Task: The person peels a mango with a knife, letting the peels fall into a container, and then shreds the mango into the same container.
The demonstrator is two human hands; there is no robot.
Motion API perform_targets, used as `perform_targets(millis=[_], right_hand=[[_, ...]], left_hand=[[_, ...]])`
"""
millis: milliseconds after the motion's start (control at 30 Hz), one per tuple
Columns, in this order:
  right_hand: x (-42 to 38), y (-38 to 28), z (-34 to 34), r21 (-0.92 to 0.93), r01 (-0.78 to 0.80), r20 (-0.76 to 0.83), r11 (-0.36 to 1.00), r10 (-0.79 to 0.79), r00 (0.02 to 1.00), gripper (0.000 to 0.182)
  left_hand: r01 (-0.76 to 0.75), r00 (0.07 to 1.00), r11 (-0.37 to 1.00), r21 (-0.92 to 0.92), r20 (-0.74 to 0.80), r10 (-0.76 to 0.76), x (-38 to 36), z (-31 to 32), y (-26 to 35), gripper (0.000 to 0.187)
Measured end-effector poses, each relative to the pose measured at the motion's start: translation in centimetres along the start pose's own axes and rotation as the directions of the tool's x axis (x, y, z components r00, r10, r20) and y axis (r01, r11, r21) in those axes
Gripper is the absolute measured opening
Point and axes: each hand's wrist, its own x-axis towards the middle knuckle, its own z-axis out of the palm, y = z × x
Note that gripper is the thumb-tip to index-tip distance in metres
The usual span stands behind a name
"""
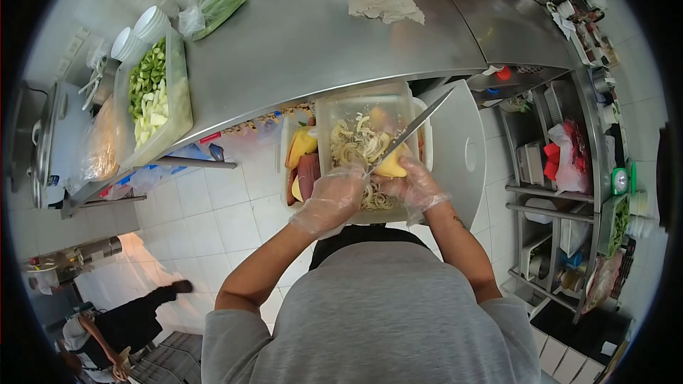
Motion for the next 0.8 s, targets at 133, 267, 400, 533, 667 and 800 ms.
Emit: perform_targets(millis=[133,267,400,533,667,800], right_hand=[[-0.1,-0.3,-0.7,-0.049,0.124,0.073,0.991,-0.12,0.99,0.059],[0.3,-0.4,-0.8,-0.109,0.128,0.166,0.986,-0.109,0.98,0.06],[0.8,0.1,0.3,0.043,0.142,0.152,0.989,-0.146,0.978,0.065],[0.7,-0.1,1.6,0.05,0.167,0.018,0.985,-0.168,0.986,0.07],[0.8,-0.3,1.5,-0.156,0.209,0.018,0.965,-0.208,0.978,0.075],[0.7,-0.6,2.2,-0.24,0.234,-0.023,0.942,-0.246,0.969,0.086]], left_hand=[[-0.111,0.994,0.988,-0.105,-0.018,0.11,-1.5,-0.8,-0.1,0.037],[0.112,0.993,0.935,-0.336,0.064,-0.096,-2.3,-0.1,-0.7,0.044],[0.125,0.991,0.897,-0.425,0.006,-0.136,-3.0,-0.7,-0.2,0.036],[0.085,0.993,0.88,-0.467,-0.03,-0.112,-3.5,1.0,-2.0,0.034],[0.016,0.985,0.985,-0.169,-0.165,-0.045,-4.1,-0.6,-0.1,0.035],[-0.034,0.964,0.996,-0.08,-0.266,0.012,-4.4,-0.9,0.3,0.03]])
